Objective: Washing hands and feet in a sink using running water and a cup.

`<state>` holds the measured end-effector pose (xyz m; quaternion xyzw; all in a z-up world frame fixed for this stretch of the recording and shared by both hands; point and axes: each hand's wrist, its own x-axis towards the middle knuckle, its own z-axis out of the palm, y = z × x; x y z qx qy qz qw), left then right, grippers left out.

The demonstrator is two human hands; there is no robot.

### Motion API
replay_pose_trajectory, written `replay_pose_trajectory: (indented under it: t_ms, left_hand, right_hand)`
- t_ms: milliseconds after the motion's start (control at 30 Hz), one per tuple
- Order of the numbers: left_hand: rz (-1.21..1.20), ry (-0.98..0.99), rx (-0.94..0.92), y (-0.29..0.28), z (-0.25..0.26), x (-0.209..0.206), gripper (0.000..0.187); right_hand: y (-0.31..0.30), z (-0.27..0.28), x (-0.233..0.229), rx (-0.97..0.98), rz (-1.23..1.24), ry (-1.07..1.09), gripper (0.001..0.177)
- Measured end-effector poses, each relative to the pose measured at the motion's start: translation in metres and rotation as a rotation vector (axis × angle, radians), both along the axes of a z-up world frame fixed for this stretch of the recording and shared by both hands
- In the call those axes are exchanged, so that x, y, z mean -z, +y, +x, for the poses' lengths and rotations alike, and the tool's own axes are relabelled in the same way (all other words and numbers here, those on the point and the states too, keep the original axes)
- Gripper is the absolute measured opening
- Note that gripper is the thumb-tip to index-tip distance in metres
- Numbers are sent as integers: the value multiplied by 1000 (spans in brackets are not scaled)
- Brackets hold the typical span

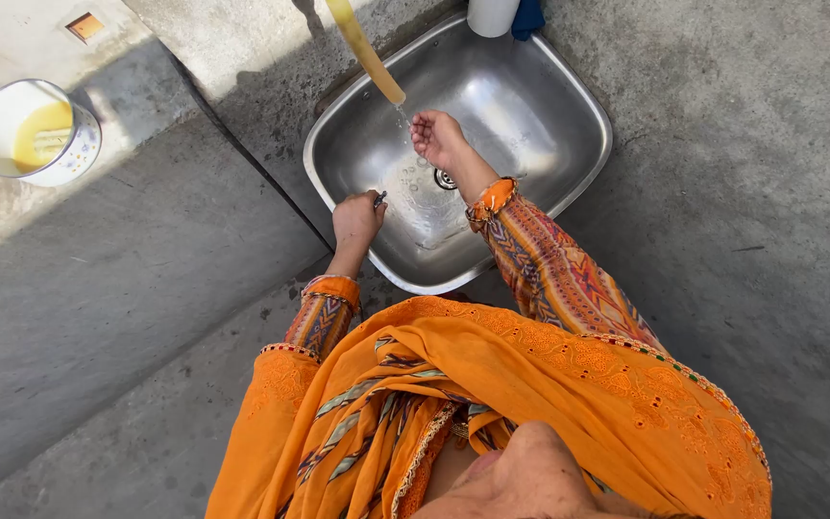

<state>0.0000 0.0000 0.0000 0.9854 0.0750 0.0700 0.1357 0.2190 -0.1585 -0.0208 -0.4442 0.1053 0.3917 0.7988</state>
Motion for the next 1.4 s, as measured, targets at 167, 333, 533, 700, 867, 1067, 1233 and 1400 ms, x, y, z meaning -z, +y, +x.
replay_pose_trajectory:
  t_ms: [167, 333, 533, 700, 867, 1067, 1233, 1400]
  left_hand:
    - [6, -7, 9, 2, -1, 2, 23]
    - [-81, -107, 23, 0, -3, -4, 20]
    - [-250, -234, -136, 0, -3, -12, 23]
    - [-219, -219, -129, -5, -4, -19, 24]
    - [-214, -116, -142, -4, -2, -15, 24]
    - [-222, -163, -147, -6, -2, -17, 25]
    - [-214, -169, -145, -3, -1, -17, 25]
    - [-191, -149, -136, -5, -2, -21, 26]
  right_hand:
    - [28, -7, -17, -41, 232, 139, 18]
    - [27, -17, -20, -123, 326, 171, 16]
    - [17, -108, -96, -504, -141, 81, 29]
    - [9, -74, -48, -255, -273, -152, 26]
    - [15, -6, 16, 3, 106, 82, 20]
    - [-1, -49, -22, -495, 219, 18, 22]
    - [-66, -88, 2, -1391, -355, -110, 24]
    - [-101, -50, 39, -1369, -1384, -1142, 24]
